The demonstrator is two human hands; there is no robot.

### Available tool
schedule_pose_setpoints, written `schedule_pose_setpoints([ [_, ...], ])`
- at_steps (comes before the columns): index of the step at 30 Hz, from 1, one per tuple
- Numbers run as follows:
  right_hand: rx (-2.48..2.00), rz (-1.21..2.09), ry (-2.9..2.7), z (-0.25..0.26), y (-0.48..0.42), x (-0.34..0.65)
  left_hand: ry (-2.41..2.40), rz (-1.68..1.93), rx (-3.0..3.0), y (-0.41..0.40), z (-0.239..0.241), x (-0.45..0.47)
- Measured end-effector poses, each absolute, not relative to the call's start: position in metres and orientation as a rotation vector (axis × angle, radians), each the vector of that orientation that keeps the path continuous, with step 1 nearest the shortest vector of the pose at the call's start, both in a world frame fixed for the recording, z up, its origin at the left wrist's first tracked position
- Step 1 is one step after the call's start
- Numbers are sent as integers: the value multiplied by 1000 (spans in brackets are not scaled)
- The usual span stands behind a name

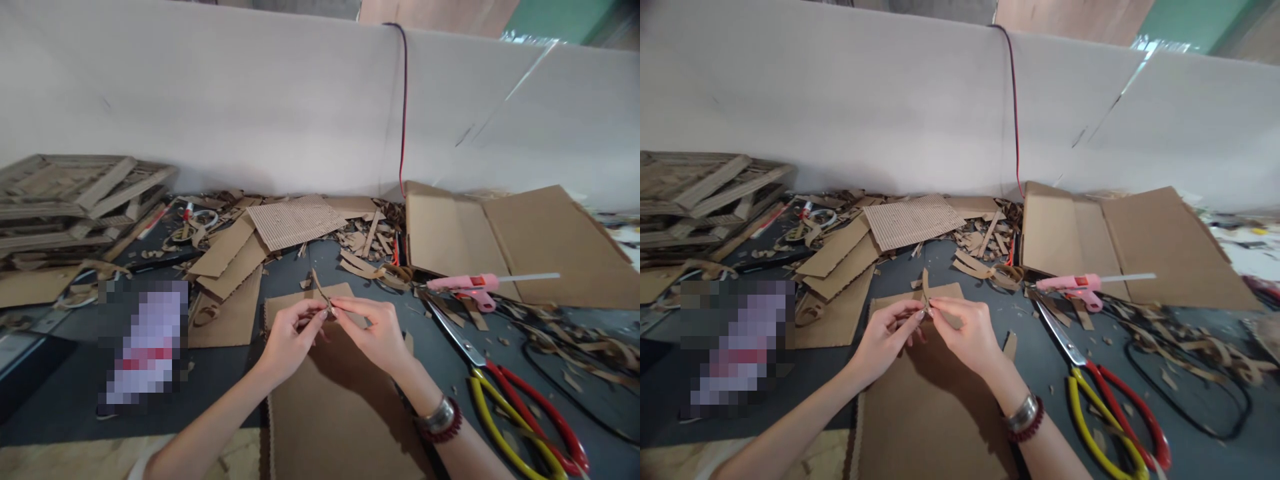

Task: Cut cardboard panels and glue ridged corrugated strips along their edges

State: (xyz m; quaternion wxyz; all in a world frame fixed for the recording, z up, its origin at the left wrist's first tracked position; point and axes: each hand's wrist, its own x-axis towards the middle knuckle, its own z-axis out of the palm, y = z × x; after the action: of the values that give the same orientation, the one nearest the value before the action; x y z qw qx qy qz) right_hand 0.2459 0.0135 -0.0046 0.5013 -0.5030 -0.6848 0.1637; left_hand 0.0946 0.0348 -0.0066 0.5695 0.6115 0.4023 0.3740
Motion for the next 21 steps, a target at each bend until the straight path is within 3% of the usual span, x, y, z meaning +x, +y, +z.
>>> schedule_pose_setpoints([
  [21,-1214,460,-1687,-1,11,246,990,866,1608,31,-4,95],
])
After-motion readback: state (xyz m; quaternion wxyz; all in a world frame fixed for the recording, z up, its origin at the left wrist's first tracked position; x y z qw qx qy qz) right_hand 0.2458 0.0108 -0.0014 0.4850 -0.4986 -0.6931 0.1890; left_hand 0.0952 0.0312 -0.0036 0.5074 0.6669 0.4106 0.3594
